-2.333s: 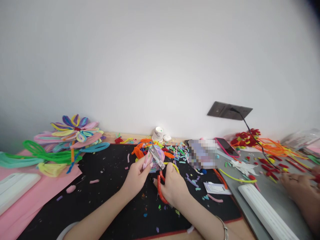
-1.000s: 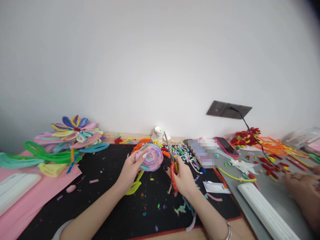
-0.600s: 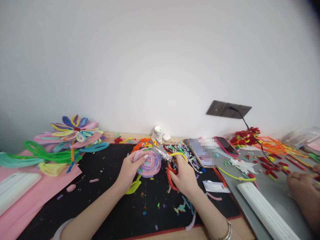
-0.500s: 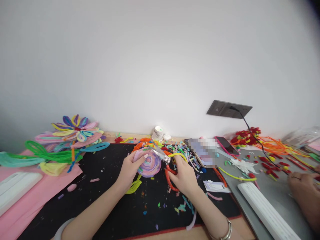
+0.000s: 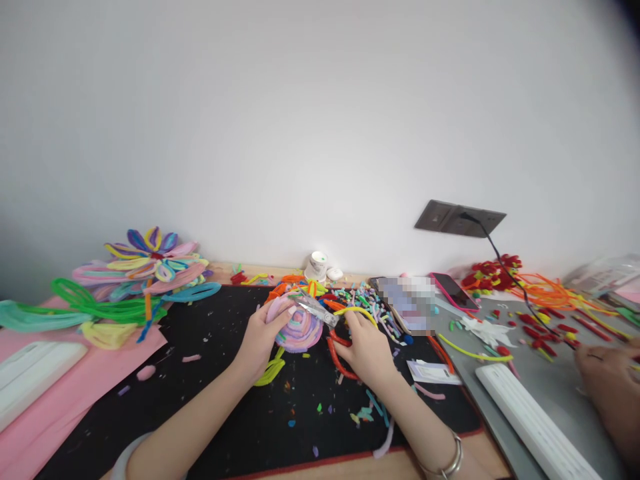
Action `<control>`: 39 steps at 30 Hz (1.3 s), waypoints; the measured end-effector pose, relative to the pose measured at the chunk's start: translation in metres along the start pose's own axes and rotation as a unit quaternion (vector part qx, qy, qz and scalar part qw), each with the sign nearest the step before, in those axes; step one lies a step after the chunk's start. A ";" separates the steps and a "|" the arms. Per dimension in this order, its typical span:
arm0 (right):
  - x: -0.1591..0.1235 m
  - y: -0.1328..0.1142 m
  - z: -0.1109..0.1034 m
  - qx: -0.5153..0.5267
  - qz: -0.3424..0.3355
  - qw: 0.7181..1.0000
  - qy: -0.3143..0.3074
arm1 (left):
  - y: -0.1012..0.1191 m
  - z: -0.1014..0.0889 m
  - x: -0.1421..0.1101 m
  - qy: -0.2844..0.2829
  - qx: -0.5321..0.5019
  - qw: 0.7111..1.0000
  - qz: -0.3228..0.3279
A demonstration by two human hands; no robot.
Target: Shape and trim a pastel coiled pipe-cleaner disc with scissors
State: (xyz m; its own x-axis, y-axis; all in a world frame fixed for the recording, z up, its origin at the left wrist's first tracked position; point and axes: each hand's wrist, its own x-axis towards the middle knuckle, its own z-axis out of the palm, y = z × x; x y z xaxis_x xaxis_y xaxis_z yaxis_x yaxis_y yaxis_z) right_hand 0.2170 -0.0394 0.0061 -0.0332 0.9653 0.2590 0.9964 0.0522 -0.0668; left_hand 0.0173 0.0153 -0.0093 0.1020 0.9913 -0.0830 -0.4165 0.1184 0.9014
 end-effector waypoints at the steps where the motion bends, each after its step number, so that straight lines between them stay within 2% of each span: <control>1: 0.000 -0.001 0.000 -0.005 0.002 1.000 -0.002 | 0.001 0.000 0.000 0.003 -0.005 1.000 -0.005; 11: -0.004 -0.015 0.004 -0.023 0.019 0.999 -0.039 | 0.006 0.004 0.001 0.007 -0.075 0.995 -0.064; 17: 0.002 -0.022 -0.002 -0.035 0.033 0.996 -0.080 | 0.007 0.005 0.004 0.001 -0.154 0.983 -0.102; 23: 0.007 -0.024 -0.010 -0.060 0.017 0.993 -0.105 | 0.005 0.001 0.008 -0.009 -0.192 0.973 -0.127; 28: 0.005 -0.018 -0.021 -0.086 -0.015 0.991 -0.101 | 0.005 -0.001 0.008 -0.044 -0.196 0.971 -0.129; 33: 0.004 -0.015 -0.028 -0.109 -0.015 0.988 -0.112 | 0.001 0.000 0.007 -0.065 -0.182 0.974 -0.118; 39: 0.003 -0.018 -0.029 -0.117 -0.012 0.984 -0.133 | -0.001 0.000 0.008 -0.066 -0.181 0.975 -0.113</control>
State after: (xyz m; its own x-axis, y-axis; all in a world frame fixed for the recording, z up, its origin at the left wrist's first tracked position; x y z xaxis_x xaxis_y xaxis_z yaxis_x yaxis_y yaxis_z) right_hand 0.2010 -0.0454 0.0362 -0.0445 0.9990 -0.0052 0.9847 0.0447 0.1682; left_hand 0.0185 0.0227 -0.0113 0.3332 0.9245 -0.1850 -0.6586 0.3686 0.6561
